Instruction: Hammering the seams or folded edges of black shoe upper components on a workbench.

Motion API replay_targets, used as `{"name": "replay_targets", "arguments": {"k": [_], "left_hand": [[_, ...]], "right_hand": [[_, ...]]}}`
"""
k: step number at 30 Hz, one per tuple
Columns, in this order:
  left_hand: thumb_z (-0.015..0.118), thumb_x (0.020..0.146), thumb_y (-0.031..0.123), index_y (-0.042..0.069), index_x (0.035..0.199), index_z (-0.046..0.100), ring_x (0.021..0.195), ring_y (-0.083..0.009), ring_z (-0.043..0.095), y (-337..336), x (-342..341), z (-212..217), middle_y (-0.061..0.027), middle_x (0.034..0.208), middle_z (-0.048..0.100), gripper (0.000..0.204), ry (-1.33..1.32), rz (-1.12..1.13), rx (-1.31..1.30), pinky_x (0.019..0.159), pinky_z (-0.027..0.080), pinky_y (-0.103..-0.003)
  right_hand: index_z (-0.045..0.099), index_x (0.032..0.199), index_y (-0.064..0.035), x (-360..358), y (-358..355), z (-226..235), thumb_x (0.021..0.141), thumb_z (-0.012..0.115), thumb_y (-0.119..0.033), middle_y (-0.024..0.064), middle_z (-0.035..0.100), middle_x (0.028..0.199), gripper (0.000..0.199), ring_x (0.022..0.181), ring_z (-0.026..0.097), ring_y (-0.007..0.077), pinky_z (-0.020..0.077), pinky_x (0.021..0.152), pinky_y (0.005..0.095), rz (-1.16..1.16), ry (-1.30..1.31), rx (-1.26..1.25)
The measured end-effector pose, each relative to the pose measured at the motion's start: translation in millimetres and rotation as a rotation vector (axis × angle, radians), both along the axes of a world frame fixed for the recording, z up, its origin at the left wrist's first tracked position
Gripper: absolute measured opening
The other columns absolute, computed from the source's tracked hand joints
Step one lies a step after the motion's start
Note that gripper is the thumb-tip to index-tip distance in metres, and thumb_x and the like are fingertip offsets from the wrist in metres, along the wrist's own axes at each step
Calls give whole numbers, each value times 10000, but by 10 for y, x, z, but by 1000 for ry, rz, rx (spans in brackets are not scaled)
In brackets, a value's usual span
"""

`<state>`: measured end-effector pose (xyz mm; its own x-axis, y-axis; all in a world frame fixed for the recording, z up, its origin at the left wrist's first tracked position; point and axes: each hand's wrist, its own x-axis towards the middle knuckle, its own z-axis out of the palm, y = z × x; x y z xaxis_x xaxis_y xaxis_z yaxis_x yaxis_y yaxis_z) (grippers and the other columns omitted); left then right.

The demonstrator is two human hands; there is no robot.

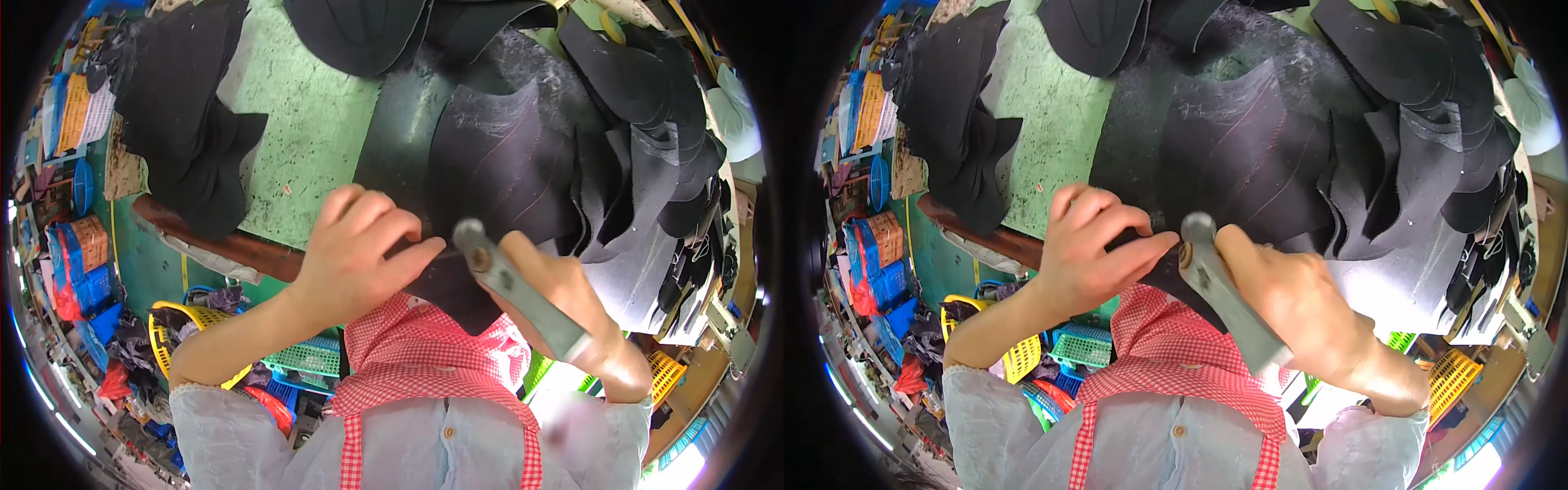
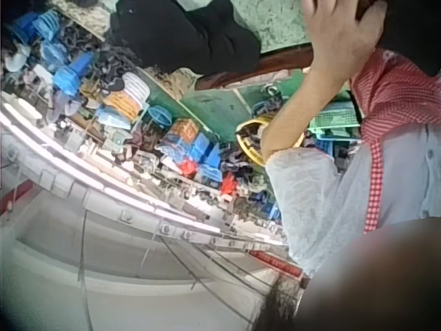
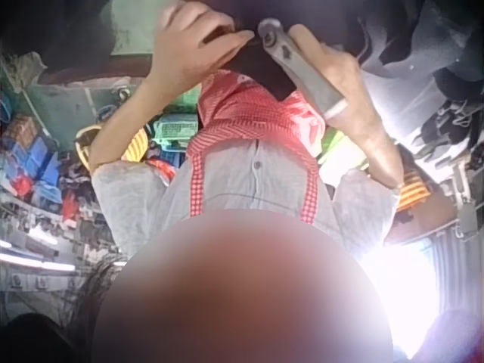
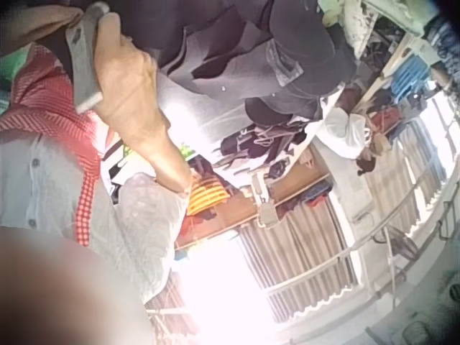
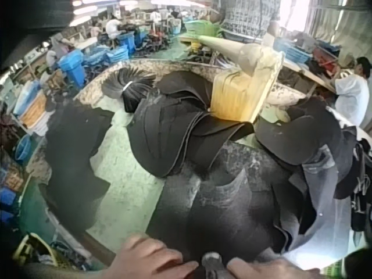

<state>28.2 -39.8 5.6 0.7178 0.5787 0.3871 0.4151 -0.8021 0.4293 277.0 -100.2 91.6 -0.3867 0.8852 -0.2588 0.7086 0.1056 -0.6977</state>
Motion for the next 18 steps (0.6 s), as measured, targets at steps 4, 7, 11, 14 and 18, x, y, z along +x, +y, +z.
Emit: {"name": "replay_targets", "arguments": {"k": [4, 7, 11, 14, 18], "left_hand": [[908, 711, 185, 246, 962, 805, 937, -203, 566, 121, -185, -28, 80, 939, 654, 278, -21, -18, -182, 877, 401, -423], [906, 723, 189, 244, 975, 803, 946, -211, 573, 50, -201, -7, 74, 940, 652, 278, 29, -41, -30, 885, 406, -426], [894, 729, 196, 236, 977, 803, 970, -221, 579, 139, -306, 31, 66, 968, 639, 267, 15, 9, -147, 881, 420, -436], [894, 685, 187, 243, 990, 804, 987, -229, 591, 105, -390, -17, 49, 941, 634, 322, 40, -89, 41, 890, 444, -442], [896, 671, 184, 229, 988, 799, 992, -233, 588, 259, -407, 6, 52, 988, 642, 335, -16, -103, -69, 889, 456, -433]], "right_hand": [[511, 1091, -9, -6, 74, -2, 972, 667, -137, 209, 652, 772, 235, 740, 700, 421, 539, 638, 519, -31, 3, -183], [501, 1095, -8, -101, 48, -12, 984, 657, -121, 206, 654, 766, 222, 737, 698, 428, 537, 636, 526, 20, -19, 42], [507, 1116, -6, -208, 43, -2, 986, 652, -112, 225, 688, 805, 222, 779, 715, 444, 554, 652, 533, 102, -76, -126], [490, 1111, -14, -222, 114, -20, 969, 649, -84, 242, 688, 826, 225, 791, 711, 456, 552, 662, 541, 64, -57, -49], [484, 1093, -25, -283, 107, -21, 950, 656, -86, 244, 678, 801, 232, 792, 705, 466, 551, 680, 550, 102, -15, -144]]}}
